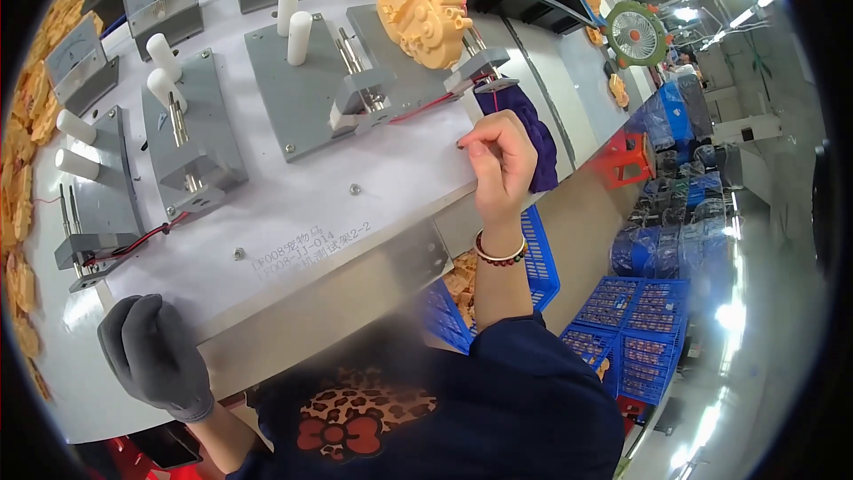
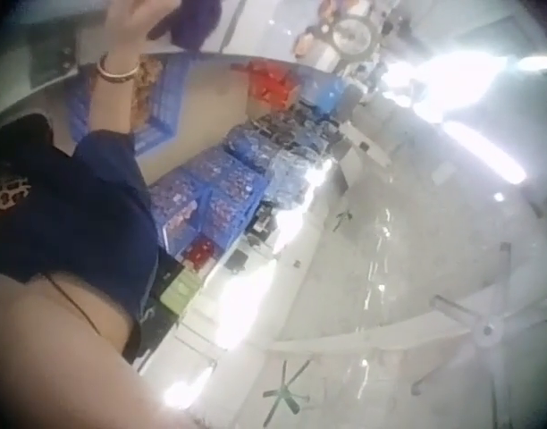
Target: The person threads a red string through yellow lion-head toy components using a manual assembly machine.
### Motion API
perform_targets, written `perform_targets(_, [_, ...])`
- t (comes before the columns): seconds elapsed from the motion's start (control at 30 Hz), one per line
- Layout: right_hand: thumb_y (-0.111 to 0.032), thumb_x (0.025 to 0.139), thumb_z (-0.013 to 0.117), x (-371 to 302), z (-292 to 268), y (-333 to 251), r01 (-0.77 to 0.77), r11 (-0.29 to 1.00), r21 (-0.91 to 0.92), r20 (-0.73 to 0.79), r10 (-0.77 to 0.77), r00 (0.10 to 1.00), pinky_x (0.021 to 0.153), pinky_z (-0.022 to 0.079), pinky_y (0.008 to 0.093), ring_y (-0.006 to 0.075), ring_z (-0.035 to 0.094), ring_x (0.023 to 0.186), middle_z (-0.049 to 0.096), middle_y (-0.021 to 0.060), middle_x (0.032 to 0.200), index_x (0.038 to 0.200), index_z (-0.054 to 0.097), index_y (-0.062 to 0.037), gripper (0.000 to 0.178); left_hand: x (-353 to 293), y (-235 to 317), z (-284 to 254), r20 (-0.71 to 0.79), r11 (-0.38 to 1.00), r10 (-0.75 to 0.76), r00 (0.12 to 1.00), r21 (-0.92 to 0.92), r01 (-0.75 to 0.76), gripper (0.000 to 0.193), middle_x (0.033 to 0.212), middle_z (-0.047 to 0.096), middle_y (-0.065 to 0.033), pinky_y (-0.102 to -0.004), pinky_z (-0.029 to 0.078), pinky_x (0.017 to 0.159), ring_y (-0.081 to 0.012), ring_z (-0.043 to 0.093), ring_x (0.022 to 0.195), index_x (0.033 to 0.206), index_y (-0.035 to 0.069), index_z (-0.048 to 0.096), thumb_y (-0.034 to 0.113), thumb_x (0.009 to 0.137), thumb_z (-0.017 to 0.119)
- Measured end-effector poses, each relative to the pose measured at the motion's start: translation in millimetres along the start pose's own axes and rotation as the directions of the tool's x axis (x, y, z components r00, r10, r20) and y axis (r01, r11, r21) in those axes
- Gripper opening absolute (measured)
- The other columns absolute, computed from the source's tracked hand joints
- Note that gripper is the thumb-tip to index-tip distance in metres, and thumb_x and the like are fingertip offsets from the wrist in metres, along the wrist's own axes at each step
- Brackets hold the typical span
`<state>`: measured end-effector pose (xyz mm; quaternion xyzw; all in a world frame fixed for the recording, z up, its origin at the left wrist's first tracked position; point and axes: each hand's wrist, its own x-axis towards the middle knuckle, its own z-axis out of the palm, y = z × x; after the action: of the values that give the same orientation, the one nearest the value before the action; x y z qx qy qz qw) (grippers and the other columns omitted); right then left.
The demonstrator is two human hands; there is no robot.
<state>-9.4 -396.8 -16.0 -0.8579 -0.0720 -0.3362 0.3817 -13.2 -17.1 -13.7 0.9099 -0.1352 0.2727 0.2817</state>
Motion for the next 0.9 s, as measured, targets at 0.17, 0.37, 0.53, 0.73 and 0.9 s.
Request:
perform_targets(0.17, [-0.006, 0.082, 0.054, -4, -3, 0, -0.042, 0.993, 0.107, -0.024, 0.044, 0.999, 0.063, 0.036, 0.0205, 0.0091, 0.047, 0.071, 0.055, 0.0058, 0.083, 0.085, 0.059, 0.0032, 0.011, 2, 3, 1, -0.025, 1.000, 0.000, 1.000, 0.018, 0.001, 0.011, 0.088, 0.060, -0.0137, -0.0339, 0.047, 0.071, -0.0272, 0.057, 0.081, 0.090, -0.004, 0.063, -0.002, 0.079, 0.062])
perform_targets(0.37, [0.001, 0.081, 0.056, -12, -13, -9, -0.138, 0.968, 0.209, -0.199, 0.181, 0.963, 0.074, 0.043, 0.0245, 0.0127, 0.054, 0.084, 0.057, 0.0062, 0.092, 0.106, 0.056, 0.0038, 0.024, 6, 6, -2, -0.027, 0.996, 0.081, 0.996, 0.051, -0.080, 0.014, 0.084, 0.059, -0.0137, -0.0371, 0.045, 0.069, -0.0288, 0.056, 0.076, 0.086, -0.001, 0.063, -0.002, 0.072, 0.064])
perform_targets(0.53, [-0.008, 0.079, 0.060, 15, -9, -34, -0.156, 0.918, 0.364, -0.136, 0.218, 0.966, 0.078, 0.046, 0.0263, 0.0136, 0.054, 0.087, 0.056, 0.0103, 0.103, 0.120, 0.049, 0.0034, 0.043, 22, 19, -19, 0.047, 0.981, 0.185, 0.982, 0.050, -0.188, 0.023, 0.084, 0.057, -0.0131, -0.0389, 0.044, 0.070, -0.0294, 0.053, 0.076, 0.091, 0.001, 0.061, -0.003, 0.068, 0.064])
perform_targets(0.73, [-0.006, 0.073, 0.068, 33, 6, -34, -0.149, 0.797, 0.586, -0.037, 0.211, 0.977, 0.068, 0.045, 0.0231, 0.0109, 0.050, 0.083, 0.053, 0.0062, 0.097, 0.113, 0.053, 0.0016, 0.044, 113, 94, -33, 0.146, 0.793, 0.606, 0.782, -0.190, -0.579, 0.032, 0.076, 0.057, -0.0109, -0.0377, 0.041, 0.063, -0.0281, 0.051, 0.067, 0.090, 0.001, 0.059, 0.001, 0.058, 0.063])
perform_targets(0.9, [-0.005, 0.064, 0.063, 27, 0, -20, -0.086, 0.838, 0.539, -0.124, 0.179, 0.976, 0.057, 0.034, 0.0192, 0.0066, 0.041, 0.064, 0.049, 0.0008, 0.083, 0.095, 0.055, -0.0017, 0.033, 195, 153, 35, 0.448, 0.849, 0.526, 0.723, -0.325, -0.417, 0.041, 0.092, 0.062, -0.0142, -0.0365, 0.045, 0.073, -0.0255, 0.060, 0.080, 0.122, 0.011, 0.053, 0.031, 0.087, 0.058])
